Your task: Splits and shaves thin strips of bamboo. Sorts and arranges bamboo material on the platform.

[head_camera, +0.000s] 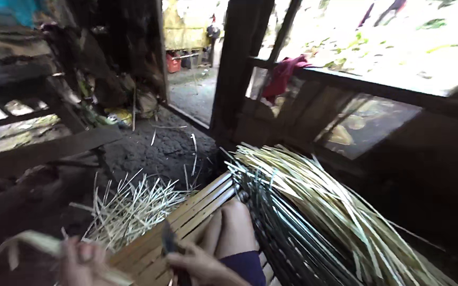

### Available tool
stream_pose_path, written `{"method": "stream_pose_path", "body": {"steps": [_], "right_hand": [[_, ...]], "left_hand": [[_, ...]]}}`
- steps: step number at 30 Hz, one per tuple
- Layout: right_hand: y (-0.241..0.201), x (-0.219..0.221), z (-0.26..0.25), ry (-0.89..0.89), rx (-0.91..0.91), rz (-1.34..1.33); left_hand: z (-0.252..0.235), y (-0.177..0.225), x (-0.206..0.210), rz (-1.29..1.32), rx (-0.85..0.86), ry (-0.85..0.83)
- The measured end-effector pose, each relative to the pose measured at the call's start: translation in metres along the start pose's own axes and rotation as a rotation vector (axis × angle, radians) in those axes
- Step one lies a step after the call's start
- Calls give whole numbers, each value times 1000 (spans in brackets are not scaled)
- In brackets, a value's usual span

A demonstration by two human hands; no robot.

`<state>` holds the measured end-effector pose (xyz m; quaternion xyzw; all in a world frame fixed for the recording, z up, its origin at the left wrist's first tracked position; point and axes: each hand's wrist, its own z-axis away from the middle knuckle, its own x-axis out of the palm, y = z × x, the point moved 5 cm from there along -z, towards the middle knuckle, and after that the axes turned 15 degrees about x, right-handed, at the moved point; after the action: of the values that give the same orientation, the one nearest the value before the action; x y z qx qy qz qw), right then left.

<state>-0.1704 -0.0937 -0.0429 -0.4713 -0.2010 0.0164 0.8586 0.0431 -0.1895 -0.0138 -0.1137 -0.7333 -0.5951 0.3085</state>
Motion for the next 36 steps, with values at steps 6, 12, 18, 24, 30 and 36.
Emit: {"method": "stream_pose_path", "body": {"steps": [6, 12, 18, 24, 30, 36], "right_hand": [[-43, 15, -15, 124, -186, 332], [-37, 17, -19, 239, -330, 524], [-30, -52, 21, 408, -152, 1063], [-33, -95, 57, 292, 40, 1284], [-35, -45, 39, 160, 102, 1126], [-30, -57, 41, 244, 88, 1332]], "left_hand": [[45, -28, 42, -95, 80, 13], [56, -29, 45, 43, 35, -39], [25, 7, -21, -133, -21, -49], [27, 30, -63, -321, -137, -68], [61, 2, -22, -313, -136, -235], [54, 20, -41, -313, -63, -112]]}}
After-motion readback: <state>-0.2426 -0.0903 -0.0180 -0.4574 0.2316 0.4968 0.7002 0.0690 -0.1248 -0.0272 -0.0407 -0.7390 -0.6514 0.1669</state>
